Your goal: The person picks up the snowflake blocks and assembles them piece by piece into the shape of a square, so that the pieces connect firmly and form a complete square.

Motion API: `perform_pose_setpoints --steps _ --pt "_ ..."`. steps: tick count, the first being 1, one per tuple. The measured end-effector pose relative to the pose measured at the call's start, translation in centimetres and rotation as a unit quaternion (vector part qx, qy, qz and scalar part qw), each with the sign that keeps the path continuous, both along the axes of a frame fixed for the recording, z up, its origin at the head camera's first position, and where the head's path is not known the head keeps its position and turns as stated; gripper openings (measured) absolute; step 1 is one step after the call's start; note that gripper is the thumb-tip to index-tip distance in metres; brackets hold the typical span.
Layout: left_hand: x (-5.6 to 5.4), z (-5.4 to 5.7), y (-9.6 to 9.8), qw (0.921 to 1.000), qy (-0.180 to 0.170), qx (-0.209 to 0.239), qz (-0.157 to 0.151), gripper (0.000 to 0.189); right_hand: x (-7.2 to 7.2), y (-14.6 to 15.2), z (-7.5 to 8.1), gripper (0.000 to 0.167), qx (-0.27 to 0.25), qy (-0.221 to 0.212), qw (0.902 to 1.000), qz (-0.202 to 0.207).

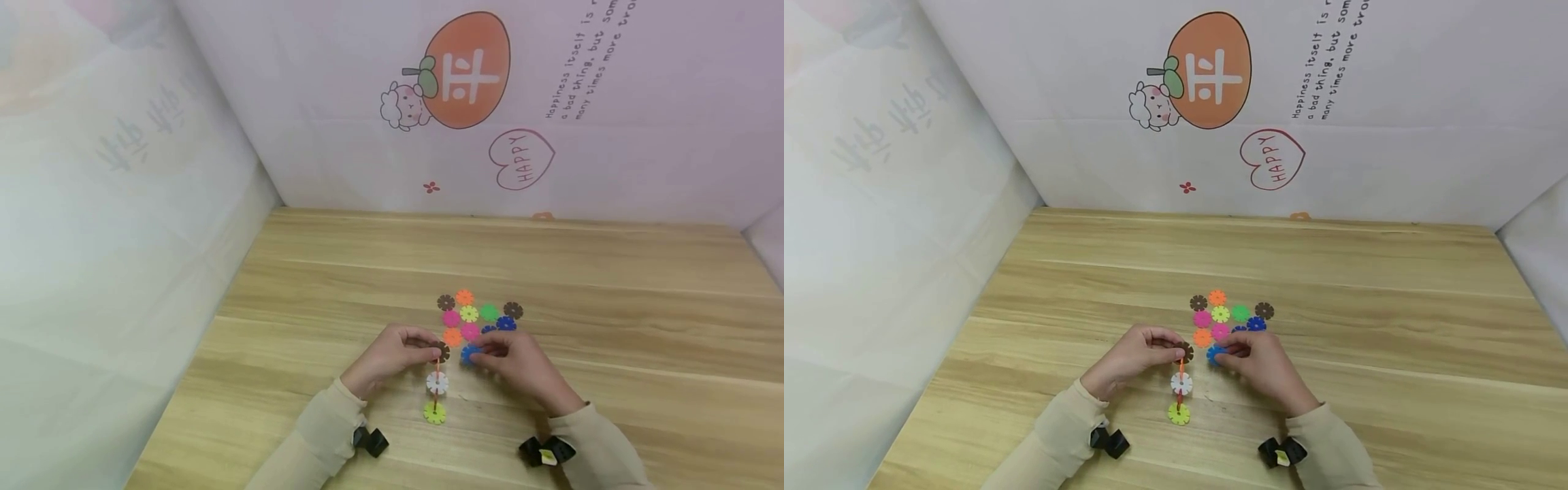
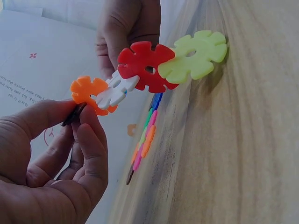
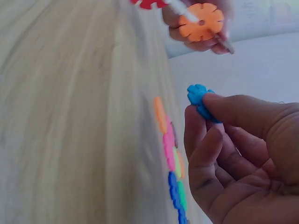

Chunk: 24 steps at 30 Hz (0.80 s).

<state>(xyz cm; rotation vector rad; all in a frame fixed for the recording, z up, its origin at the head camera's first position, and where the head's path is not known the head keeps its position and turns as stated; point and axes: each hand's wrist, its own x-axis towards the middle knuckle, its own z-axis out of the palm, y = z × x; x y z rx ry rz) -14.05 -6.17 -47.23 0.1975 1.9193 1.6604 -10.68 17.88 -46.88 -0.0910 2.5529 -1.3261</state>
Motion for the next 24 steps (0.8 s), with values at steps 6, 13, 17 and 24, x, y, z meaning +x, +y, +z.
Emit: perform_pose_setpoints --steps 6,13,17,24 --pt "0.0 0.0 0.0 1.0 0.002 -0.001 -0.002 0.021 0.1 -0.1 0.6 0.032 -0.08 -0.064 0.9947 -0.01" --pt "0.1 0.2 0.1 0.9999 0.004 -0.008 -0.005 0.021 0.1 0.0 1.5 0.042 -0.186 -0.131 0.9737 0.015" --pt "0.1 0.2 0.0 0.9999 0.005 -0.004 -0.009 0.021 -0.1 0.0 1.4 0.041 -0.224 -0.152 0.9623 0.025" --pt "0.3 0.4 0.0 0.9999 0.007 0.005 -0.015 0.02 -0.2 -0.2 1.1 0.036 -0.245 -0.176 0.953 0.035"
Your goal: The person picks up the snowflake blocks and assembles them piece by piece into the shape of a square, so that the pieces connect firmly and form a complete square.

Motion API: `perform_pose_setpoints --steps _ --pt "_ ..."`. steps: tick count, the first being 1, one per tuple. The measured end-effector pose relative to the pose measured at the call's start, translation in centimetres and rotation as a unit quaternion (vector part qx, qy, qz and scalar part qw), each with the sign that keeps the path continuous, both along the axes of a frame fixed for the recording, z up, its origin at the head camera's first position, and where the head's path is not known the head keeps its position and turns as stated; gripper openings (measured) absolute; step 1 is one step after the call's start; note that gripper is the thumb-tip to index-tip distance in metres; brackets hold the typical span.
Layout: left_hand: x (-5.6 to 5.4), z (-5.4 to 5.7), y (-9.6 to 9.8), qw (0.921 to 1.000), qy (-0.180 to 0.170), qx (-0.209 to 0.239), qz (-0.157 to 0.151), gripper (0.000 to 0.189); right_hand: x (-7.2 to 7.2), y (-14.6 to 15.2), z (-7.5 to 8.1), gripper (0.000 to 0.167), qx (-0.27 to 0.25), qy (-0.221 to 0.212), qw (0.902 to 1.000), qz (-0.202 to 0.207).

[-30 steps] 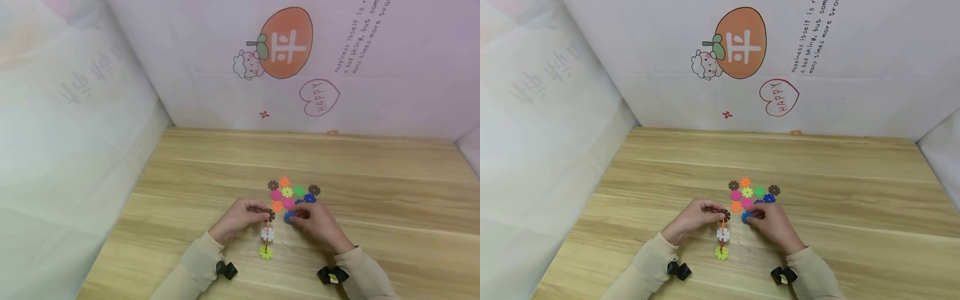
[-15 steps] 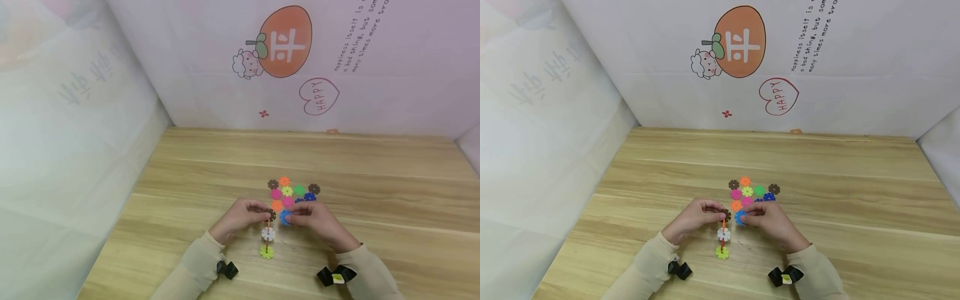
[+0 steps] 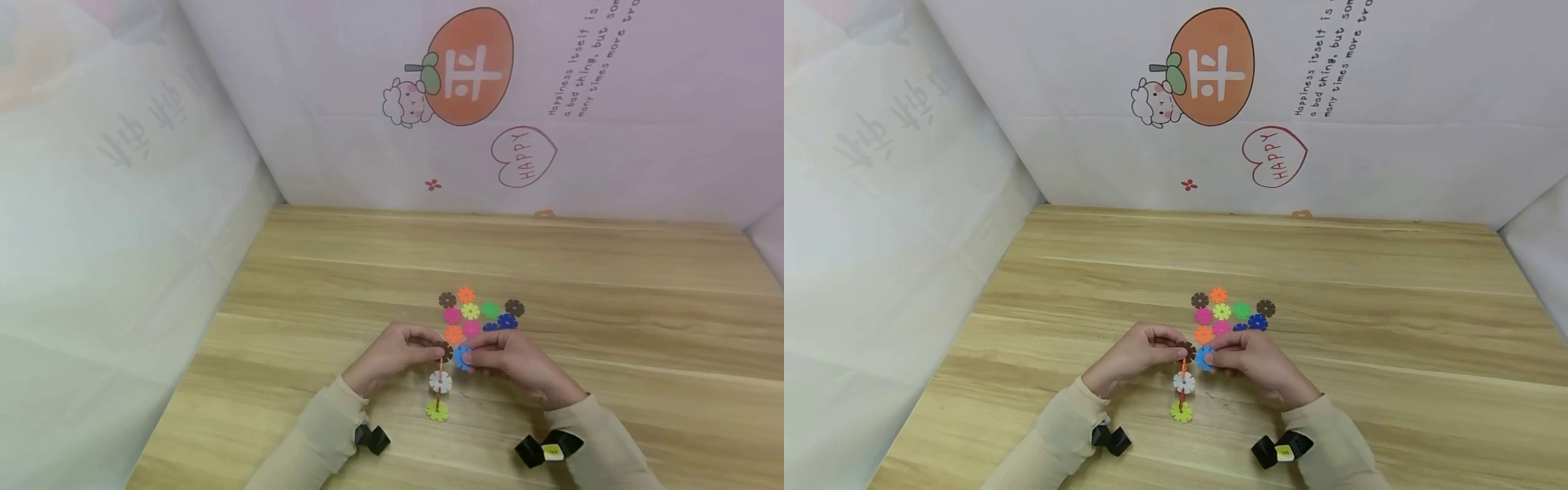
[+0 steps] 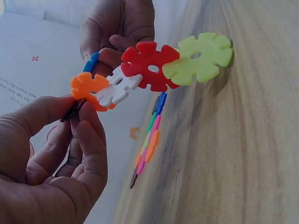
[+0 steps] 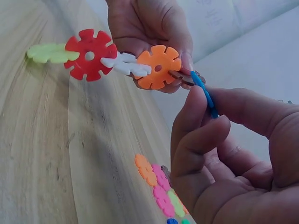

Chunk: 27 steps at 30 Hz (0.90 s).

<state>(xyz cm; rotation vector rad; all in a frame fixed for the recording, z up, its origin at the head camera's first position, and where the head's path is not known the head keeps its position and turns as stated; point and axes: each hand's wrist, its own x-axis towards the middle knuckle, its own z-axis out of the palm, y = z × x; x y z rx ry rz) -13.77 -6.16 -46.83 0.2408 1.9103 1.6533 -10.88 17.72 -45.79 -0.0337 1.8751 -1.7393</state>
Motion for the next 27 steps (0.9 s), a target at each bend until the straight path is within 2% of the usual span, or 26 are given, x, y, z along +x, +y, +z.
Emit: perform_pose_setpoints --steps 10,18,27 --pt "0.06 0.0 0.0 1.0 -0.001 0.006 -0.004 0.019 -0.13 -0.09 -0.43 0.024 -0.049 -0.049 0.9975 -0.011" --pt "-0.03 -0.18 -0.02 0.9999 0.002 0.007 -0.013 0.016 -0.35 0.05 -0.61 0.01 -0.09 -0.098 0.991 -0.018" --pt "-0.01 0.11 0.16 0.9999 0.0 -0.013 -0.011 0.015 -0.7 -0.02 -0.66 0.008 -0.115 -0.107 0.9876 -0.001"
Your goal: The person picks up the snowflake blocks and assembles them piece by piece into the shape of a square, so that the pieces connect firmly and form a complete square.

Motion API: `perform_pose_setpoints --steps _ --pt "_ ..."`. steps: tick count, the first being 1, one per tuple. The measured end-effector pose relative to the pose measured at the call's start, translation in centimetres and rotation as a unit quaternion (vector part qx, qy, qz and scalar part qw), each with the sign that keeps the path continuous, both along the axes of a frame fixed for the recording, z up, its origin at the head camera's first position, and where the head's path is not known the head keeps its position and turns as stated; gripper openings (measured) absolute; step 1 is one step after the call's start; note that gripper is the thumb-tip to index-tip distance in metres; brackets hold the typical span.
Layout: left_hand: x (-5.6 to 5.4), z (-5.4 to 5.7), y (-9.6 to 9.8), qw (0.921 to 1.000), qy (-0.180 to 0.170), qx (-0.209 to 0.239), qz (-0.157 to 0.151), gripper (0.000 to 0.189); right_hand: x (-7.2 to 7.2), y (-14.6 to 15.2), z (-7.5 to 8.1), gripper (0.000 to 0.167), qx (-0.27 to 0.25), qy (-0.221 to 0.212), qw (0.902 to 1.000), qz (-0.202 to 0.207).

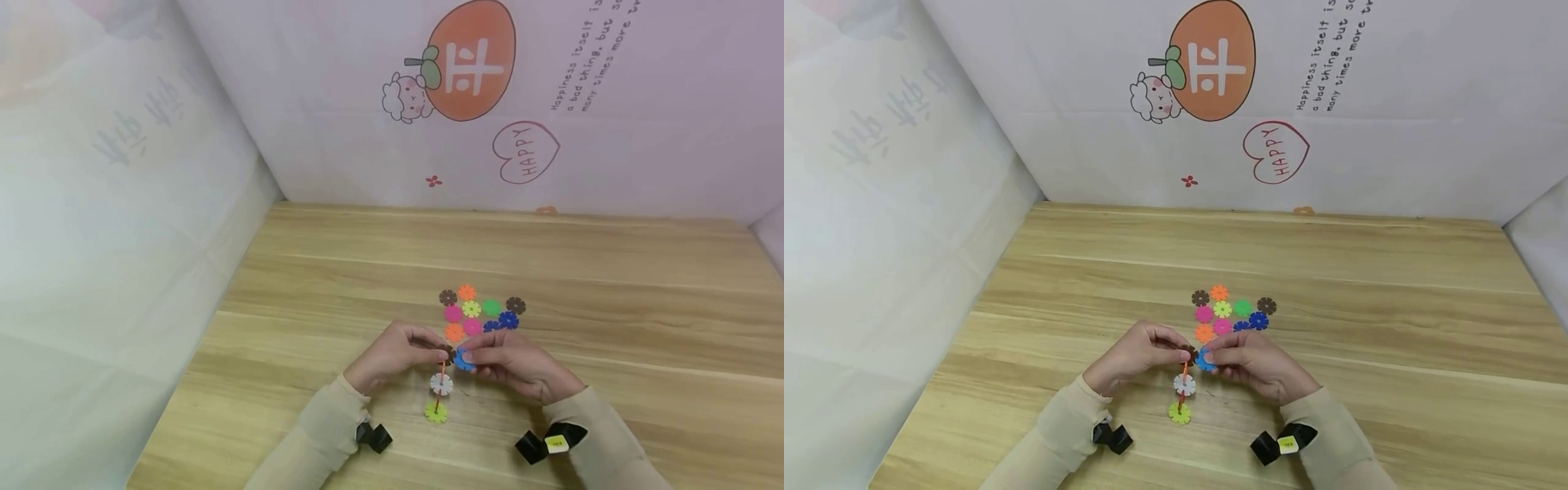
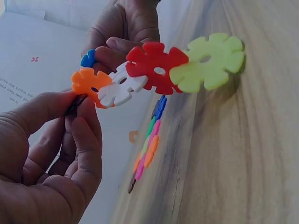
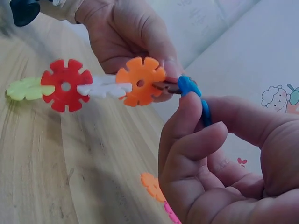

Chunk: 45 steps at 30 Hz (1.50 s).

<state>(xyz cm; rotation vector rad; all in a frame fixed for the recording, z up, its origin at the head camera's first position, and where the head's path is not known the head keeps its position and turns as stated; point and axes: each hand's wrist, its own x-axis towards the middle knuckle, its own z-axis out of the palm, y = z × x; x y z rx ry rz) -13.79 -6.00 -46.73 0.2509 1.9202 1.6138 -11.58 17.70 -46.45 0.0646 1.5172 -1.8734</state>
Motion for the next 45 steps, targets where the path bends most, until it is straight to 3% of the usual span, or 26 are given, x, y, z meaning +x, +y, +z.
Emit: perform_pose_setpoints --steps 16,22,27,33,40,45 --pt "-0.1 0.0 0.4 0.9999 0.003 0.011 -0.001 0.012 -0.4 0.0 0.0 0.01 -0.019 -0.012 0.9997 0.01" --pt "0.0 0.5 0.7 0.9996 0.026 0.004 -0.008 0.011 -0.6 0.0 0.0 0.014 -0.037 -0.009 0.9991 0.021" --pt "0.4 1.0 0.8 0.9987 0.05 -0.007 -0.004 0.01 -0.5 -0.1 0.3 0.012 -0.035 -0.01 0.9993 0.011" --pt "0.1 0.9 0.7 0.9984 0.056 -0.008 -0.003 0.011 -0.2 -0.3 0.5 0.008 -0.036 -0.025 0.9989 -0.016" --pt "-0.1 0.4 0.8 0.9984 0.05 0.016 -0.021 0.016 0.1 -0.1 0.0 0.015 0.004 -0.013 0.9995 -0.027" --pt "-0.2 0.2 0.7 0.9983 0.054 0.012 -0.016 0.016 0.0 0.6 -0.2 0.034 0.076 0.06 0.9951 -0.022"
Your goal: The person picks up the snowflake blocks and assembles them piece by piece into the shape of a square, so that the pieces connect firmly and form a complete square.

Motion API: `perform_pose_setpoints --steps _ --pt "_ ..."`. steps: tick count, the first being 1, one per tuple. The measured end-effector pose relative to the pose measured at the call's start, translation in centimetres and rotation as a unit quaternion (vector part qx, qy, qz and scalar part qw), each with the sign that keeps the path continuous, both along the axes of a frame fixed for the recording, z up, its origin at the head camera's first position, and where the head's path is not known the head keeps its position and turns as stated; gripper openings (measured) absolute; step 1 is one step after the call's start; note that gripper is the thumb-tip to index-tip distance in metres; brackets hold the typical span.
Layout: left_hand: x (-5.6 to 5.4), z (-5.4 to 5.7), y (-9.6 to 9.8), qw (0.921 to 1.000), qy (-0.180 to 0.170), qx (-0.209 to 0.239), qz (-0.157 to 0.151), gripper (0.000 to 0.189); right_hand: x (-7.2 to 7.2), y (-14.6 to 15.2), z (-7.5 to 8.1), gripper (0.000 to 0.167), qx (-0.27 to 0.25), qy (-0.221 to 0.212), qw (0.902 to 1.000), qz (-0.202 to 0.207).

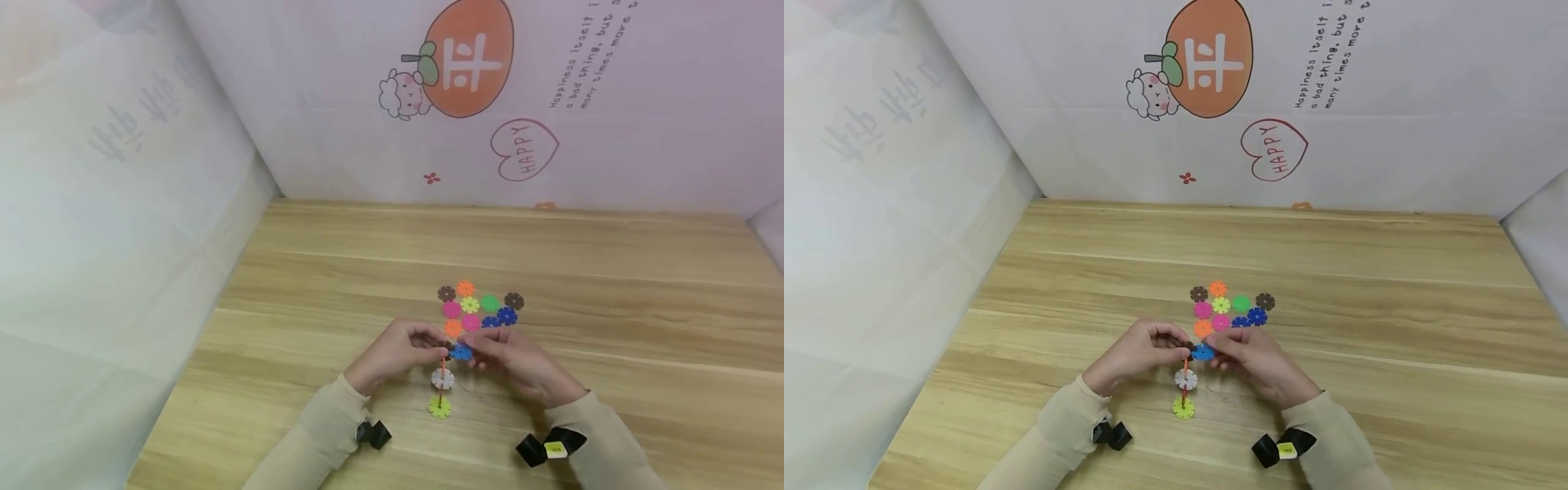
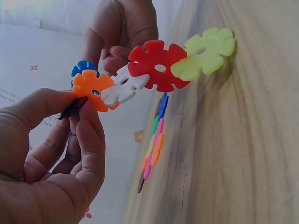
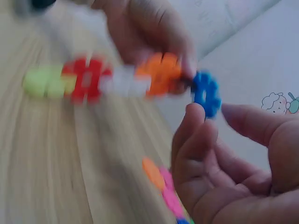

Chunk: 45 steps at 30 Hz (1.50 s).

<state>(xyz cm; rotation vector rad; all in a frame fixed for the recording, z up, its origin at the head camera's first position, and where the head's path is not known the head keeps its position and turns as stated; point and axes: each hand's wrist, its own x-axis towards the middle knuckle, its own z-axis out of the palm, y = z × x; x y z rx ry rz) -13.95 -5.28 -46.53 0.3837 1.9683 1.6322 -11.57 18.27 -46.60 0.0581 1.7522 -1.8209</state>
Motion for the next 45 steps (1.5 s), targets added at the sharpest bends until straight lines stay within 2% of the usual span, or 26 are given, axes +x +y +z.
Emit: perform_pose_setpoints --steps 3,6,8,13,14,15,21,27,29,34,39,45 --pt "0.0 0.0 -0.2 1.0 -0.002 -0.002 0.006 0.016 -0.1 0.6 0.2 0.047 0.105 0.061 0.9923 -0.024" --pt "-0.1 0.0 -0.4 1.0 -0.005 -0.003 0.004 0.016 -0.1 1.4 0.2 0.052 0.194 0.105 0.9736 -0.059" --pt "-0.1 0.0 -0.6 1.0 -0.005 -0.007 0.002 0.015 -0.2 2.1 0.1 0.051 0.243 0.148 0.9557 -0.076" --pt "-0.2 0.1 -0.8 0.9999 -0.002 -0.016 0.0 0.014 -0.8 3.8 -0.4 0.042 0.357 0.26 0.8898 -0.115" --pt "-0.2 0.1 -0.8 0.9999 -0.002 -0.016 0.0 0.014 -0.9 4.0 -0.5 0.041 0.371 0.271 0.8805 -0.118" --pt "-0.1 0.1 -0.8 0.9999 -0.002 -0.014 0.0 0.014 -1.1 4.2 -0.6 0.04 0.378 0.278 0.8751 -0.119" --pt "-0.1 0.1 -1.0 1.0 0.0 -0.01 -0.002 0.013 -1.7 4.4 -1.0 0.043 0.422 0.277 0.8579 -0.095" --pt "-0.2 0.2 -1.2 1.0 0.004 -0.007 -0.004 0.013 -2.8 4.4 -1.0 0.044 0.452 0.316 0.8319 -0.064" --pt "-0.2 0.2 -1.2 0.9999 0.007 -0.007 -0.006 0.013 -3.3 4.4 -0.9 0.044 0.457 0.322 0.8275 -0.05" --pt "-0.1 0.1 -1.2 0.9999 0.01 -0.009 -0.009 0.012 -4.1 4.7 -1.0 0.042 0.457 0.329 0.826 -0.016" --pt "-0.1 0.2 -1.3 0.9999 0.002 -0.013 -0.009 0.012 -4.6 4.8 -1.0 0.034 0.465 0.339 0.8179 -0.01" --pt "-0.1 0.4 -1.2 0.9998 0.002 -0.018 -0.008 0.013 -4.4 4.9 -0.9 0.036 0.455 0.325 0.8289 -0.016"
